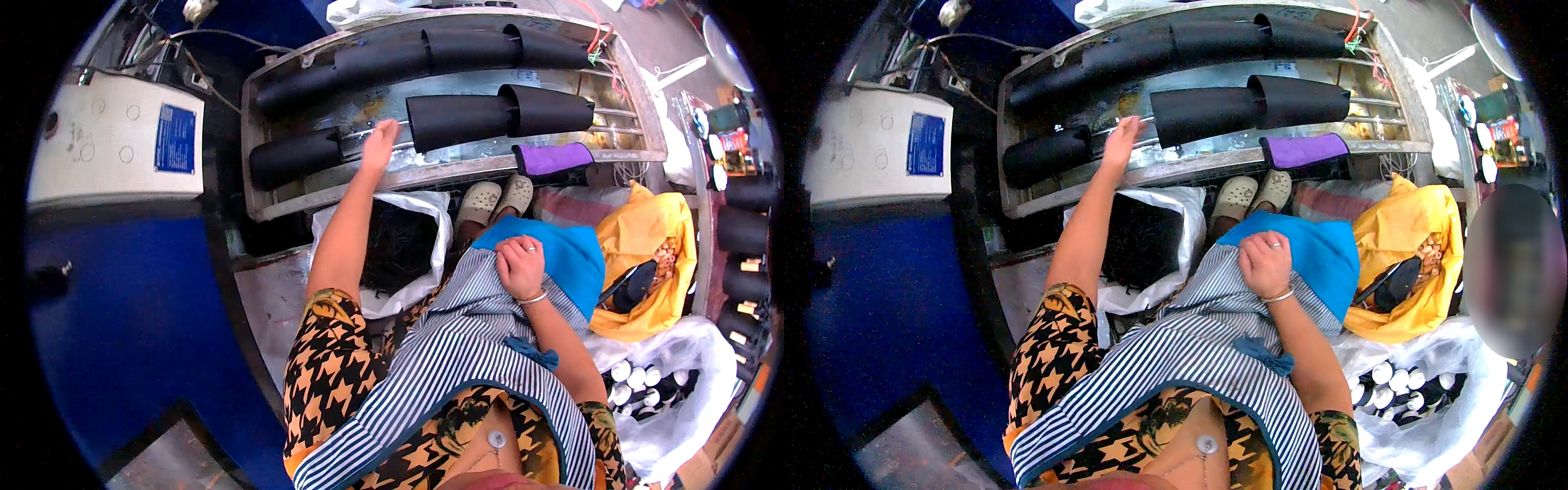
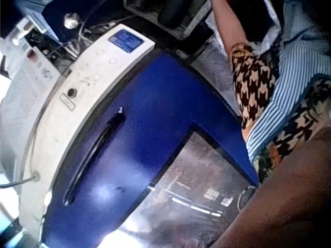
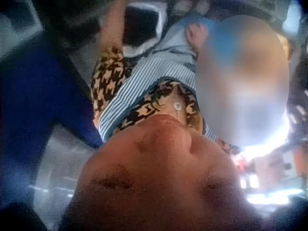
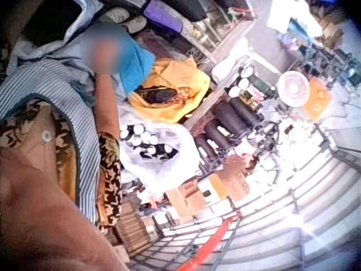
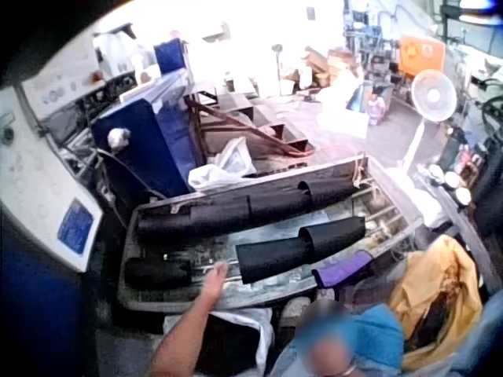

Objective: The person cleans a black cylindrical component with a cloth and then assembles a base, a white seal ring, and a lid onto it.

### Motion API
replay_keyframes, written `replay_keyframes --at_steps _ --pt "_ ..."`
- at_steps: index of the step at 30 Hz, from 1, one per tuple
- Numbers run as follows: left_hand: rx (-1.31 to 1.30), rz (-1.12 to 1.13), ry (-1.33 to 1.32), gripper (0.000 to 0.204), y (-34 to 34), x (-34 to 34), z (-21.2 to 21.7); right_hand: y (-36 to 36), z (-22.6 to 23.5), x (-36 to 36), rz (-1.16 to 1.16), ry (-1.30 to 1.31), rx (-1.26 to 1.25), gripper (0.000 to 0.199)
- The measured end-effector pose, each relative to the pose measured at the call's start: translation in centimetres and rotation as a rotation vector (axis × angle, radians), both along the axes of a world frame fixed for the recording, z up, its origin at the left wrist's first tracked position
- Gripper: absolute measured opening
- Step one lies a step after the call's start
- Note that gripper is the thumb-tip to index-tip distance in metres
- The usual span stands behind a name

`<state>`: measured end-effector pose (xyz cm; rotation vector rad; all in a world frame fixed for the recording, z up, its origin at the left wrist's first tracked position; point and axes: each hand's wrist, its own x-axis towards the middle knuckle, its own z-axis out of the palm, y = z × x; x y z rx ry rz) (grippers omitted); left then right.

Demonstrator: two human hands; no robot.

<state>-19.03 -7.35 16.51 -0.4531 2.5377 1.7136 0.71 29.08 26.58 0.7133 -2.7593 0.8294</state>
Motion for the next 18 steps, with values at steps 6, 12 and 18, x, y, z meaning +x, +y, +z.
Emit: replay_keyframes --at_steps 6,12,18 --pt "-1.655 -0.741 0.115 0.02 -6.8 2.7 7.2 0.4 0.2 0.1 -0.033 0.018 -0.021 0.005" --pt "-1.609 -0.597 0.25 0.016 -12.1 2.2 14.7 0.4 0.7 0.2 -0.03 0.06 -0.046 0.005" --pt "-1.206 -0.174 0.308 0.028 -9.7 3.1 24.7 0.7 -0.1 0.5 -0.055 0.073 -0.083 0.007"
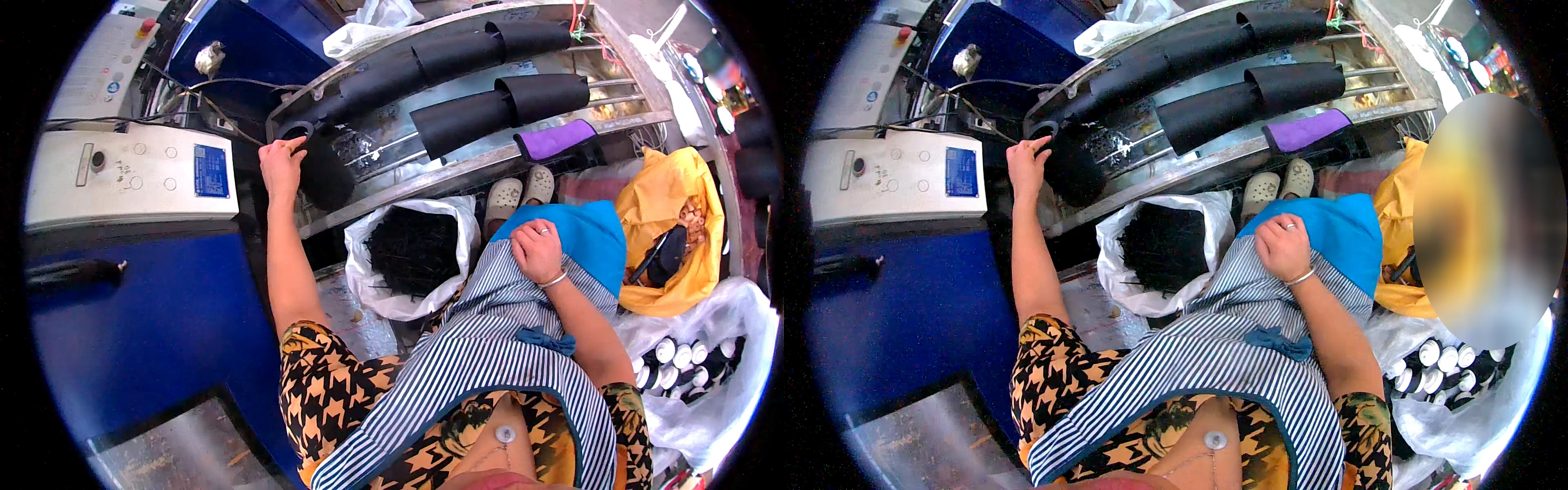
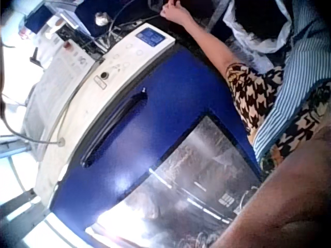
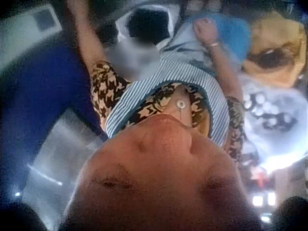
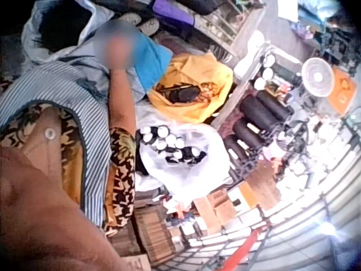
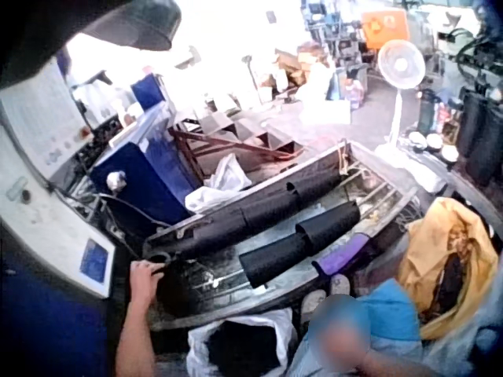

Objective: The person cleans a black cylindrical component with a cloth and then assembles a base, a white seal ring, and a lid onto it.

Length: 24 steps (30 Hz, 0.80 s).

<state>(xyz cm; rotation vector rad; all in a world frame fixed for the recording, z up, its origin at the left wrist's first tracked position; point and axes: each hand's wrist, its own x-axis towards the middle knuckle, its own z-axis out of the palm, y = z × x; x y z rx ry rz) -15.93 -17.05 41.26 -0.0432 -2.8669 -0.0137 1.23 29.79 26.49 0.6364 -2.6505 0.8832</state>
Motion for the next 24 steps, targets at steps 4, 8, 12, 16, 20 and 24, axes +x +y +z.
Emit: replay_keyframes --at_steps 4,8,12,16,20,24 --pt "0.332 0.032 -0.079 0.03 2.8 2.7 2.1 0.0 0.0 0.4 0.003 0.006 -0.025 0.008" --pt "0.213 0.045 -0.044 0.03 5.6 4.4 2.1 0.3 -0.4 0.7 -0.016 0.047 -0.036 0.009" --pt "0.144 -0.007 0.056 0.029 5.2 5.0 2.7 0.4 -0.3 1.1 -0.017 0.047 -0.066 0.009" --pt "0.16 0.011 0.292 0.026 6.9 5.5 5.3 0.6 -0.5 1.2 -0.022 0.072 -0.107 0.01" --pt "0.429 -0.054 0.204 0.029 6.3 5.5 5.2 0.4 -0.7 1.5 -0.026 0.076 -0.133 0.01" --pt "0.193 0.038 0.058 0.033 5.4 6.3 0.4 0.1 -1.1 1.8 -0.02 0.052 -0.135 0.011"
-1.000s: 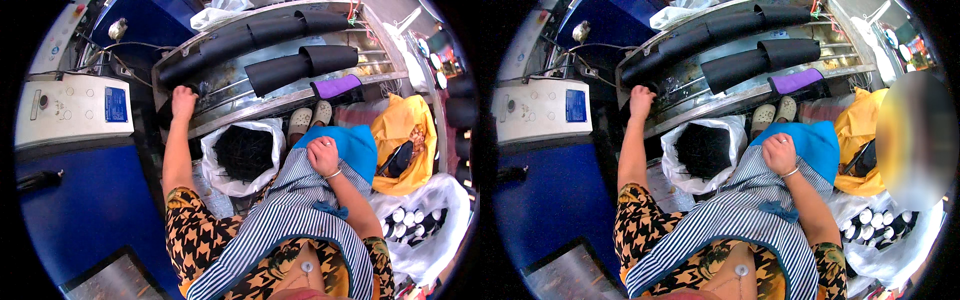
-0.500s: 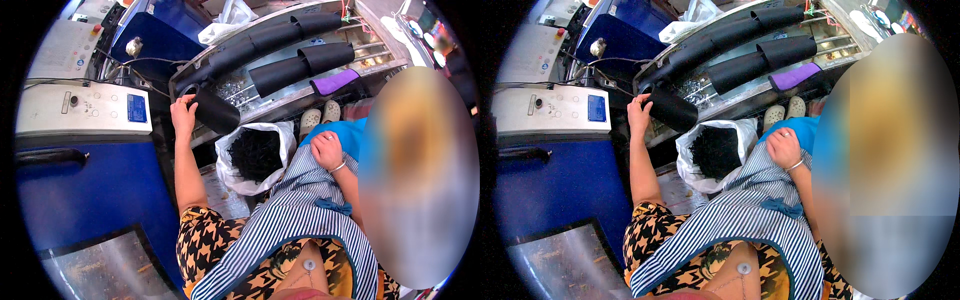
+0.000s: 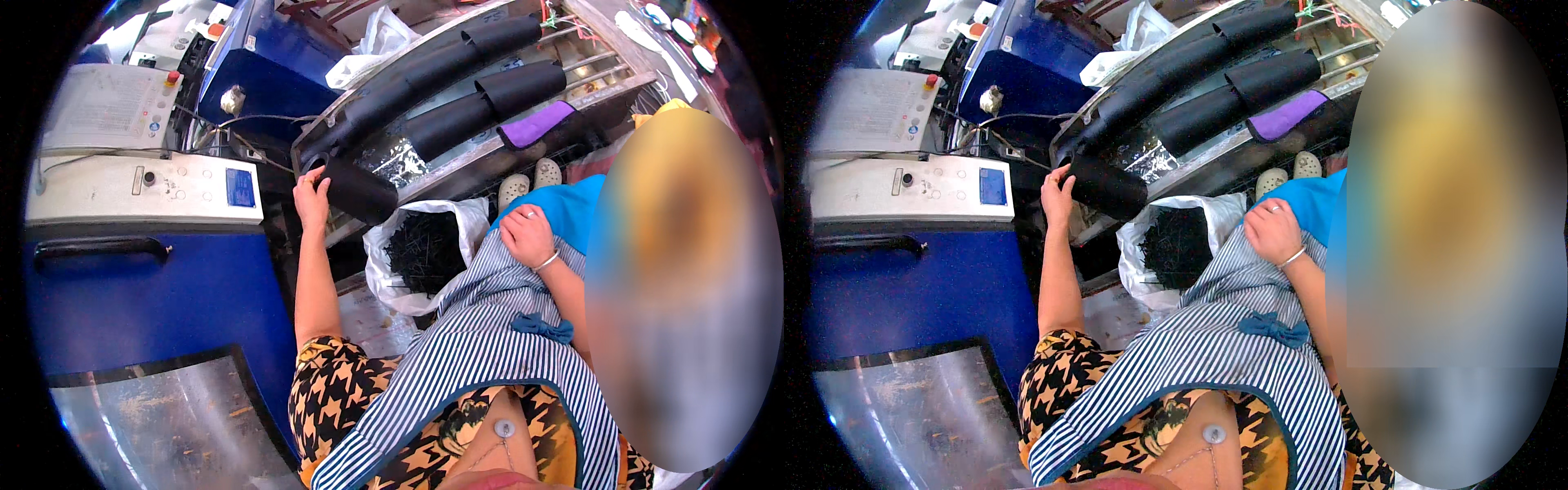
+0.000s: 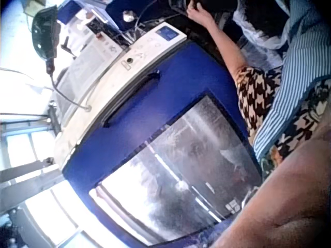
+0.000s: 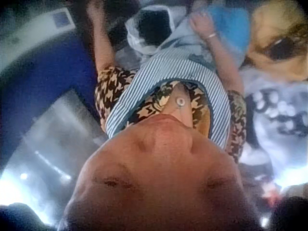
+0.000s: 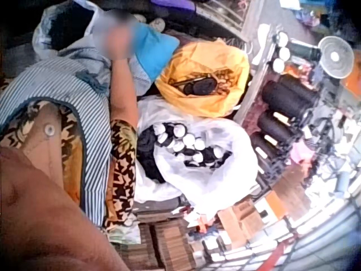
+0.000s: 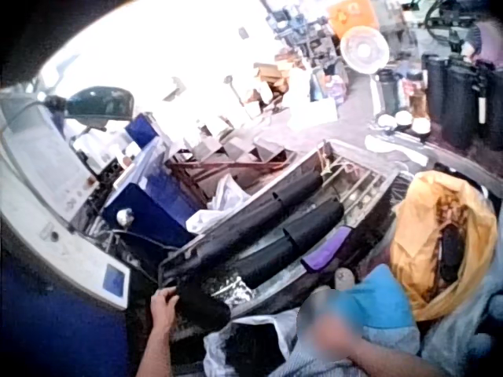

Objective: The person cleans a black cylindrical component with a cloth and then assembles a base, a white seal ring, and a lid onto it.

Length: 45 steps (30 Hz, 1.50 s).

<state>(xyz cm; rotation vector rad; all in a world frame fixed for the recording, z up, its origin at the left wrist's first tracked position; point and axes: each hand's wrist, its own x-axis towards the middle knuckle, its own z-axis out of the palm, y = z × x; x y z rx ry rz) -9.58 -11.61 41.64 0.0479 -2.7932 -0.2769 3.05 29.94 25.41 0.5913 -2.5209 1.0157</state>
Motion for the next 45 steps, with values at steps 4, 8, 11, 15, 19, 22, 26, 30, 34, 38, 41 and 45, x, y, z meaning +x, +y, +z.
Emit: replay_keyframes --at_steps 4,8,11,15,19,22,26,30,34,38,41,45 --pt "0.119 0.008 -0.099 0.027 0.3 -0.6 1.1 0.3 0.0 0.0 -0.014 0.009 -0.016 0.011" --pt "-0.188 -0.201 0.155 0.025 3.5 -2.0 2.7 0.5 -1.4 -0.2 -0.03 -0.034 -0.007 0.012" --pt "-0.075 -0.185 0.011 0.035 -1.2 -2.5 0.7 -0.2 -1.3 0.1 0.013 0.039 0.005 0.016" --pt "0.042 -0.062 -0.233 0.039 -1.1 -5.1 1.4 0.1 -1.6 -1.2 0.022 -0.247 -0.324 0.021" --pt "0.079 -0.077 -0.388 0.045 -1.3 -7.6 1.4 6.6 2.6 -2.9 -0.059 -0.597 -1.05 0.017" --pt "0.046 0.044 -0.564 0.041 -0.8 -9.9 0.6 15.7 3.6 -2.8 -0.583 -0.309 -0.718 0.019" --pt "-0.18 0.032 -0.536 0.033 0.9 -11.1 -0.8 27.2 -1.7 -0.1 -1.225 -0.546 0.327 0.021" --pt "-0.228 -0.127 -0.457 0.025 2.4 -10.4 -0.5 34.0 -8.7 4.1 -1.206 -0.745 0.884 0.019" --pt "0.134 -0.128 -0.192 0.029 0.8 -8.0 1.3 38.2 -12.2 2.4 -1.064 -0.717 0.882 0.021" --pt "0.542 -0.018 0.229 0.033 4.8 -9.6 3.3 43.9 -14.0 3.7 -1.333 -0.526 -0.118 0.031" --pt "0.589 -0.065 0.568 0.026 3.5 -7.7 5.0 41.4 -8.7 2.5 -1.319 -0.261 -0.371 0.051" --pt "0.472 -0.02 0.738 0.026 4.6 -4.8 5.6 35.6 0.2 -0.1 -0.977 -0.002 -0.043 0.048"
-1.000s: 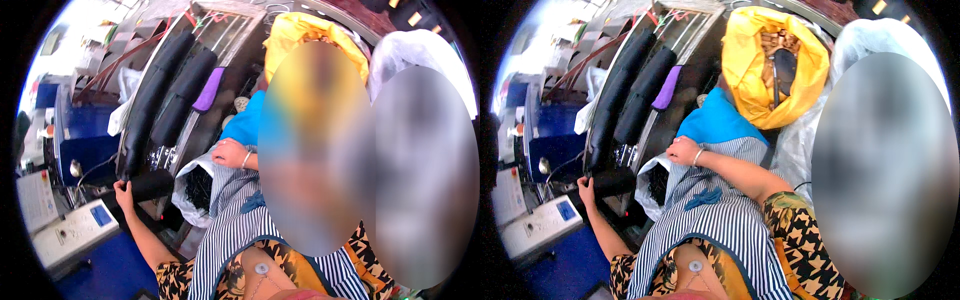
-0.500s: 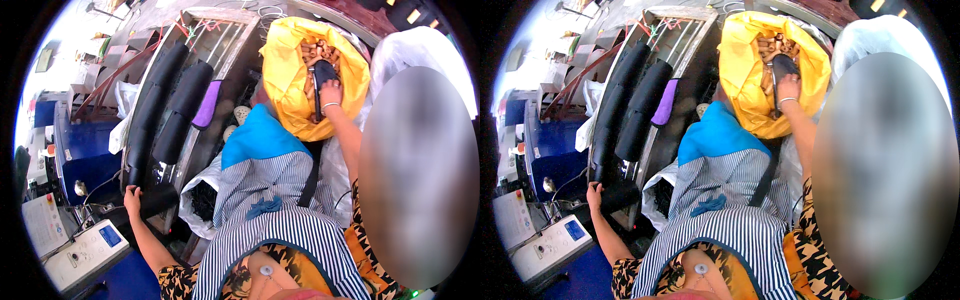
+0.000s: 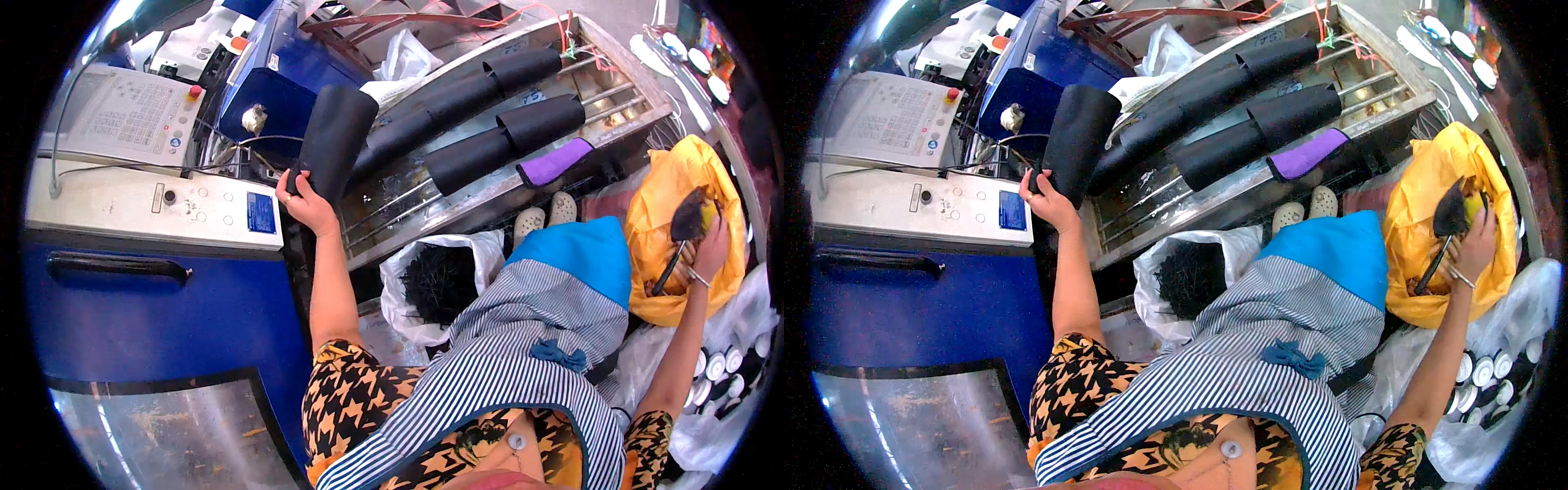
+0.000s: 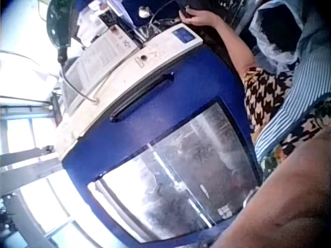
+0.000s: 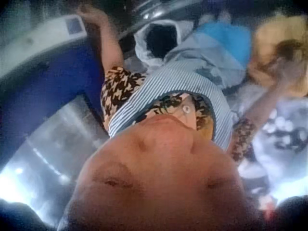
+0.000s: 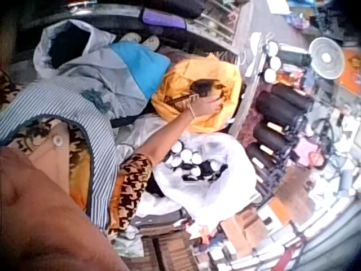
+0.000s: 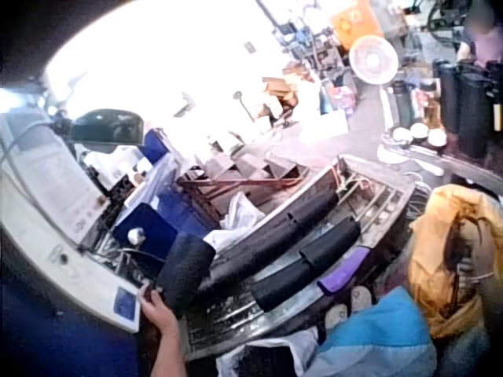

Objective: The person cleans a black cylindrical component with a cloth and then assembles a base, a white seal ring, and a lid onto it.

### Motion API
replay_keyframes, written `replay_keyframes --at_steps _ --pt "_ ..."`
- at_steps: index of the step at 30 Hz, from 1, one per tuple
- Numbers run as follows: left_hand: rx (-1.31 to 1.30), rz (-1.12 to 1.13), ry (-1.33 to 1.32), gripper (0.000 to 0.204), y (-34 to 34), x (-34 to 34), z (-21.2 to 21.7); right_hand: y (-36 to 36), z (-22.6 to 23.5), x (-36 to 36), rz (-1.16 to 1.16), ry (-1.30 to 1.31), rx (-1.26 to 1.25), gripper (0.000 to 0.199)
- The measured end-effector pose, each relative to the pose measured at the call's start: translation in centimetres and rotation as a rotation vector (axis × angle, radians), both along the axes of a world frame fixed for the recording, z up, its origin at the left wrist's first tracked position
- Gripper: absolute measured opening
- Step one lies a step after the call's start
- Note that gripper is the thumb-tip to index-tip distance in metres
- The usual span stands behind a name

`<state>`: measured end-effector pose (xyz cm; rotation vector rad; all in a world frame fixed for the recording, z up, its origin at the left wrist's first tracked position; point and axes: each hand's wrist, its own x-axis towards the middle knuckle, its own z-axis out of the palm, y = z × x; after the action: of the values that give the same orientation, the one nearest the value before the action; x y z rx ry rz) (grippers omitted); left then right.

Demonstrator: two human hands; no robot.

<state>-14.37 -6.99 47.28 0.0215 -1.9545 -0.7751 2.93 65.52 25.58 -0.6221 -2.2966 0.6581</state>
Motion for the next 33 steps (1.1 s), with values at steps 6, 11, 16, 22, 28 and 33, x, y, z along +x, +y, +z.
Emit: replay_keyframes --at_steps 6,11,16,22,28,33 --pt "-0.372 -0.203 0.221 0.026 5.1 2.2 -0.2 -19.4 10.2 -4.8 0.191 0.337 -0.453 0.041" --pt "-0.254 -0.436 0.202 0.035 11.3 5.6 -1.9 -40.3 19.0 -6.7 1.152 0.323 -0.187 0.038" --pt "-0.149 -0.386 0.282 0.033 13.9 8.2 -1.0 -43.1 20.6 -9.9 1.091 0.516 0.426 0.03" --pt "-0.307 -0.301 0.299 0.035 13.6 9.0 0.4 -45.5 24.5 -12.8 0.918 0.46 0.205 0.047" --pt "-0.564 -0.288 0.235 0.04 14.2 10.5 -1.5 -41.8 22.1 -21.1 0.364 0.409 -0.399 0.053" --pt "-0.457 -0.227 0.236 0.037 15.4 9.2 -4.3 -47.2 17.2 -16.0 0.505 0.368 -0.925 0.058"
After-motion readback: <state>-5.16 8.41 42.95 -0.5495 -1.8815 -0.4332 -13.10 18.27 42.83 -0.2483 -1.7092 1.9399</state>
